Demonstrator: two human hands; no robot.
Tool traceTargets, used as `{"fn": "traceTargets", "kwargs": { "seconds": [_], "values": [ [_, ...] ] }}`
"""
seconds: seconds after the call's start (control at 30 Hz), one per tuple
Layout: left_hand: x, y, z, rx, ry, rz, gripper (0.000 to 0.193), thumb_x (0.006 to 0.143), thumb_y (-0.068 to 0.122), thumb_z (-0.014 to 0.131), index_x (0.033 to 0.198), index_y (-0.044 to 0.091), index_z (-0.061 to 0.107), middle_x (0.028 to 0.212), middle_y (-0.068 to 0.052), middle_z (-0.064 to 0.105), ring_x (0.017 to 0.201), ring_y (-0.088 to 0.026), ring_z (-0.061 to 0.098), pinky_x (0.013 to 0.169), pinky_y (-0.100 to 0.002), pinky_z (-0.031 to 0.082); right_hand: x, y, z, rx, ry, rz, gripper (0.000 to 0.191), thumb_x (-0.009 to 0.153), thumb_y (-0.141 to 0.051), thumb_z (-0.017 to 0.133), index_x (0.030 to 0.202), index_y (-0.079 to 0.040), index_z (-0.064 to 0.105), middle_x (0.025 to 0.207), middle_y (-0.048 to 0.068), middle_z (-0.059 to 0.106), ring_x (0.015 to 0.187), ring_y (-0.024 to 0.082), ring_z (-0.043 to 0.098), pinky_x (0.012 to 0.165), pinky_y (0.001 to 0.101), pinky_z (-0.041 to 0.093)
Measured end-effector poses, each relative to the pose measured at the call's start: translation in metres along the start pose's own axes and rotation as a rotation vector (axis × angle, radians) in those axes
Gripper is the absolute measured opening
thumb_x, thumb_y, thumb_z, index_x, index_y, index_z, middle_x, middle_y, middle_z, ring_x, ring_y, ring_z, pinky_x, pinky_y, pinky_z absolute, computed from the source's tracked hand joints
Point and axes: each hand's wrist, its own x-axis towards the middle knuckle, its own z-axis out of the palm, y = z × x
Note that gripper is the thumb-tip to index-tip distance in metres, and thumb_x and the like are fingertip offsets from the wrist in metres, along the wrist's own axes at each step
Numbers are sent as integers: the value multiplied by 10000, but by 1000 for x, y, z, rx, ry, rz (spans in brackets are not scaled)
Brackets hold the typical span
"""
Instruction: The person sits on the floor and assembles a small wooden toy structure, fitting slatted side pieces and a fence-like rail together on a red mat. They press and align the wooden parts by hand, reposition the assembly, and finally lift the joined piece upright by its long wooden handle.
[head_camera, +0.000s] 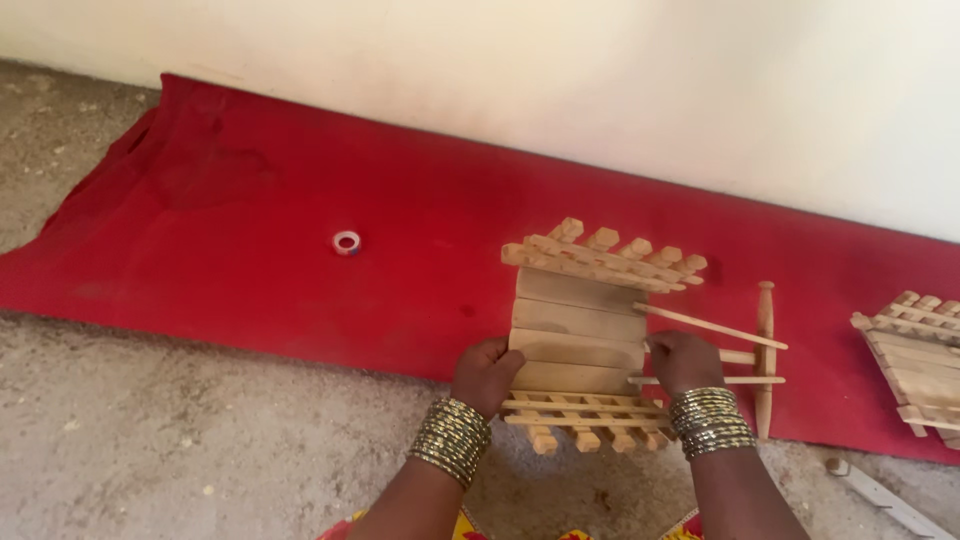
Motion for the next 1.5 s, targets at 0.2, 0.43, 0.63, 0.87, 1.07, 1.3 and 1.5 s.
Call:
{"fn": "traceTargets", "kwargs": {
  "seconds": [0.2,0.43,0.63,0.87,1.07,1.3,1.5],
  "values": [
    [-2,-2,-6,-86,-17,26,258,903,160,615,1033,-12,756,912,-62,784,784,-114,718,721,-295,584,-8,-76,11,156,-176,61,219,933,-155,601,1044,-117,786,1000,181,760,910,329,748,860,453,600],
    [0,-8,-12,9,11,-26,235,913,146,625,947,-52,746,769,-61,718,646,-124,623,587,-317,516,-24,-120,28,293,-206,-326,193,886,-96,617,980,-71,784,989,157,746,921,293,713,873,414,584],
    [3,-12,-5,1,14,21,243,905,145,620,983,-28,772,813,-64,744,702,-119,653,651,-306,543,-1,-37,-5,38,-129,47,161,920,-176,649,939,-111,794,944,134,785,805,287,756,802,427,612],
    [13,-29,-11,-3,56,43,312,939,221,593,911,-46,752,803,-79,728,723,-134,647,683,-323,537,-25,-108,24,235,-121,-456,208,846,-91,645,963,-87,817,969,168,760,907,328,707,872,444,558],
    [6,-22,-11,28,98,3,466,996,407,603,878,-23,738,783,-84,707,715,-143,631,684,-325,532,-30,-123,22,251,-268,-352,191,848,-106,667,984,-70,796,990,158,754,928,295,712,904,418,575],
    [-2,2,0,-22,75,-237,417,964,416,615,929,21,744,720,-112,690,583,-219,624,533,-397,502,-16,-46,-7,54,-328,207,142,840,-188,756,952,-104,781,922,126,782,830,273,772,815,422,630],
    [3,-16,-8,-46,80,-231,415,949,426,627,974,26,732,755,-79,707,618,-188,644,563,-374,521,-21,-115,45,158,-334,-419,170,795,-134,715,940,-80,788,972,172,752,930,341,703,874,454,563]
  ]
}}
